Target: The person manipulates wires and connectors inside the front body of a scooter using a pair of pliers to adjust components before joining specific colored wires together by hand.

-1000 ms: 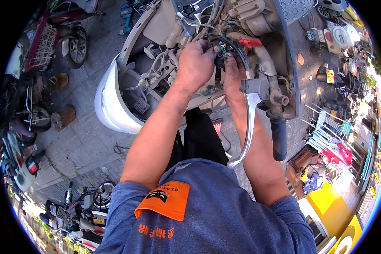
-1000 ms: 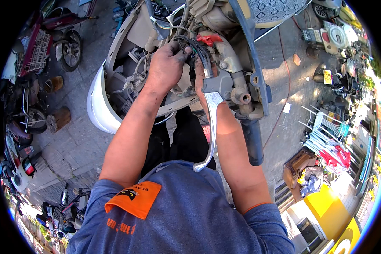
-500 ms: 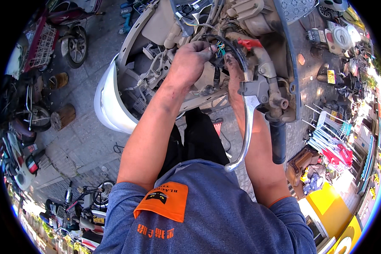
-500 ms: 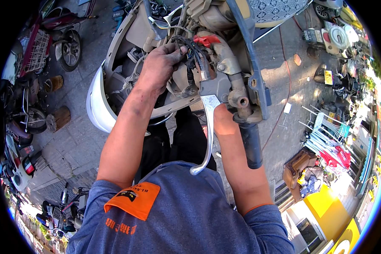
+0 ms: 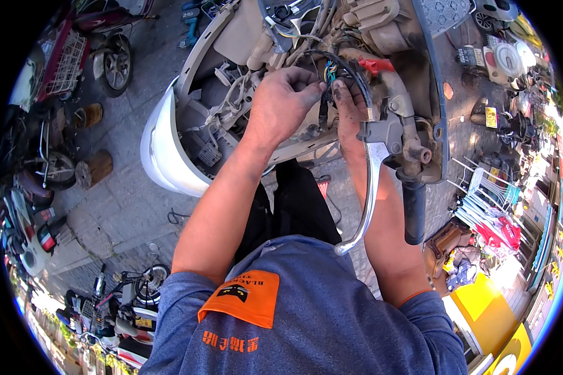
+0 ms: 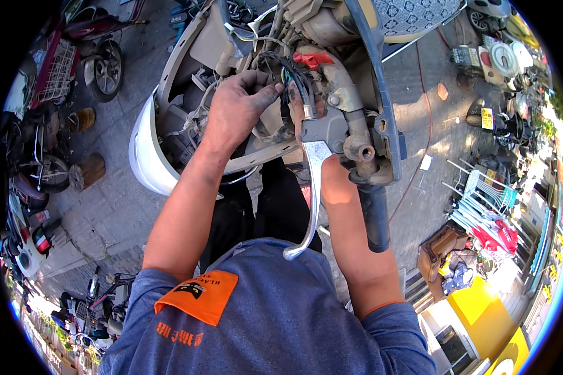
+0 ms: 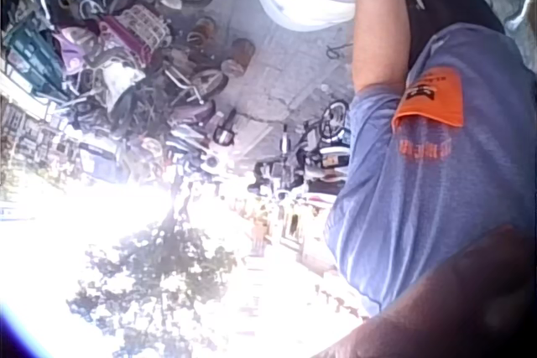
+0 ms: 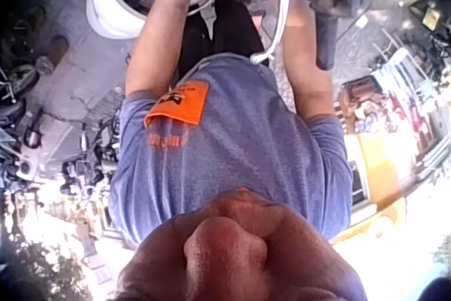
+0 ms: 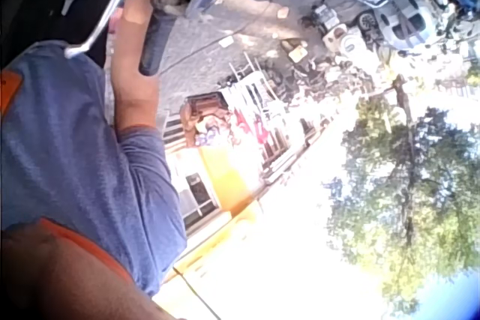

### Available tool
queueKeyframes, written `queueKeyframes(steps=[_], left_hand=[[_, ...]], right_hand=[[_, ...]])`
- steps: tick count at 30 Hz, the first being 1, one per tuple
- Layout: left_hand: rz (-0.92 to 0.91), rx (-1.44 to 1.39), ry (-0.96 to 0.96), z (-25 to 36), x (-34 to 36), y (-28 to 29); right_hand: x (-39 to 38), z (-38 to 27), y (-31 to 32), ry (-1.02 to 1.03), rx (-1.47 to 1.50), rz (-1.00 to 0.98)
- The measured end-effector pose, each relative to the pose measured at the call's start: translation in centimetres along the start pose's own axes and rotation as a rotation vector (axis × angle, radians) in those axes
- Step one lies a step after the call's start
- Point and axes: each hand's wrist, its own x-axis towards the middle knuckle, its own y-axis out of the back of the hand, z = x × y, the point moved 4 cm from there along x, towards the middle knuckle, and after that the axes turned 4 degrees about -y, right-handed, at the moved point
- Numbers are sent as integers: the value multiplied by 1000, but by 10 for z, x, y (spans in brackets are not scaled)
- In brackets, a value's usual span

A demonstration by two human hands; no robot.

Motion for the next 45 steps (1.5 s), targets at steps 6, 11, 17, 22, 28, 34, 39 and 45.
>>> queueKeyframes(steps=[6,11,17,22,28,34,39,45], left_hand=[[34,105,-77,13,-4,2],[87,71,-83,2,-4,0],[93,88,-249,-14,0,7],[-70,-245,-91,-12,-5,5],[-84,-489,208,-17,-6,-8],[29,-310,40,-22,-5,-15],[43,-360,57,-33,3,-17],[40,-344,111,-28,3,-16]], right_hand=[[-3,-4,1,-17,-22,-8],[-10,-5,0,-26,-74,-20],[-34,-25,-15,147,-165,-233],[-71,-48,-33,572,-854,-56],[-74,-48,-18,462,-699,-129],[-46,-51,-8,215,-428,-129],[-2,-8,-1,188,-392,-28],[5,6,0,93,-242,-8]])
